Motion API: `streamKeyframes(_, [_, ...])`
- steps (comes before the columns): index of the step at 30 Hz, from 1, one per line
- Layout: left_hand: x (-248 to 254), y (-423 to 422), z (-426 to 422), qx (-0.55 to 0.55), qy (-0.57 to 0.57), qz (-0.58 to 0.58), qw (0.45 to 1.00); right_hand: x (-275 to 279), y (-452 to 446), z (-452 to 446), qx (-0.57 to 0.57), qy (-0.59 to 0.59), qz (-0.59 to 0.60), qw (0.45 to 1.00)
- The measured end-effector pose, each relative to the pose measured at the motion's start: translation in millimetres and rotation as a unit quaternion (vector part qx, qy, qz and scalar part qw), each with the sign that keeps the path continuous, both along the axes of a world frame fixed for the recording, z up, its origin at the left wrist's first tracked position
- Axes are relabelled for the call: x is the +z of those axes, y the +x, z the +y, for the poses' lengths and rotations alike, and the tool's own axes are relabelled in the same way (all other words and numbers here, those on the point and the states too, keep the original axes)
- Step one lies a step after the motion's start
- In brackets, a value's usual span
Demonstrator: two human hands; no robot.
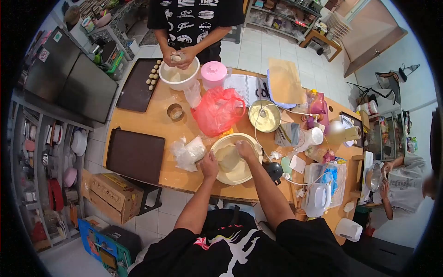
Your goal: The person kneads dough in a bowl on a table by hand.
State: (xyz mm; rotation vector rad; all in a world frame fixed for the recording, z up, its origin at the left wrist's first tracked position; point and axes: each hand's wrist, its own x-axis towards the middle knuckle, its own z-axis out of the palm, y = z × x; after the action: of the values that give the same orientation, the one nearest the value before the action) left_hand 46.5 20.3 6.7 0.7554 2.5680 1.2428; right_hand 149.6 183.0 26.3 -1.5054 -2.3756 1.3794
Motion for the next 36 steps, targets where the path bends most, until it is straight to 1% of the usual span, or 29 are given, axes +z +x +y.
streamKeyframes(1, [5.1, -1.3, -0.3, -0.003, 0.003, 0.004, 1.0, 10.0, -2.0, -8.3, -0.01, 0.072, -0.026, 0.997])
streamKeyframes(2, [10.0, -1.3, 0.2, -0.006, 0.005, 0.008, 1.0, 20.1, -2.8, -16.8, 0.004, 0.084, -0.035, 0.996])
streamKeyframes(4, [3.0, 0.2, 2.3, -0.004, 0.013, 0.015, 1.0, 30.7, -4.7, -36.2, 0.033, 0.102, -0.052, 0.993])
streamKeyframes(5, [-1.7, 0.1, 3.0, -0.004, 0.017, 0.019, 1.0, 31.1, -7.0, -45.5, 0.019, 0.063, -0.06, 0.996])
streamKeyframes(8, [-0.9, -0.3, 4.2, -0.009, 0.042, 0.008, 0.999, 47.1, -10.1, -70.7, 0.023, 0.084, -0.017, 0.996])
streamKeyframes(9, [-0.3, -1.0, 3.7, -0.009, 0.026, -0.004, 1.0, 40.6, -9.5, -83.4, 0.013, 0.172, 0.018, 0.985])
streamKeyframes(11, [0.3, -1.6, 3.0, -0.011, -0.009, -0.029, 0.999, 50.8, -6.3, -101.2, 0.042, 0.256, 0.064, 0.964])
streamKeyframes(12, [-2.5, -2.4, 2.8, -0.01, -0.006, -0.02, 1.0, 55.0, -4.7, -108.5, 0.056, 0.298, 0.086, 0.949])
streamKeyframes(13, [-6.4, -3.3, 3.6, -0.008, -0.002, -0.011, 1.0, 45.8, -2.0, -114.0, 0.07, 0.253, 0.064, 0.963])
streamKeyframes(16, [-6.9, 0.1, 4.6, -0.001, 0.013, -0.009, 1.0, 25.6, -0.6, -134.1, -0.007, 0.174, 0.05, 0.983])
streamKeyframes(17, [-5.0, 0.6, 5.1, 0.003, 0.02, -0.012, 1.0, 21.2, 2.5, -138.4, 0.0, 0.205, 0.034, 0.978])
streamKeyframes(20, [3.7, 1.1, 5.6, 0.016, 0.013, -0.089, 0.996, 33.0, -4.2, -134.4, 0.011, 0.222, -0.001, 0.975])
streamKeyframes(23, [1.6, -0.1, 4.7, 0.004, 0.011, -0.082, 0.997, 36.1, -13.1, -123.1, 0.015, 0.199, -0.068, 0.977])
streamKeyframes(26, [2.4, -1.0, 3.6, -0.013, 0.001, -0.07, 0.997, 25.3, -22.7, -112.4, -0.022, 0.197, -0.074, 0.977])
streamKeyframes(30, [3.6, -1.1, 2.0, -0.022, -0.01, -0.051, 0.998, 12.8, -26.0, -102.9, -0.01, 0.253, -0.082, 0.964])
streamKeyframes(32, [4.4, -0.1, 2.7, -0.02, 0.004, -0.043, 0.999, 12.5, -28.9, -98.2, -0.02, 0.246, -0.087, 0.965])
streamKeyframes(36, [10.2, -0.7, 0.9, -0.035, -0.028, -0.028, 0.999, 11.8, -28.0, -87.9, -0.023, 0.222, -0.092, 0.97])
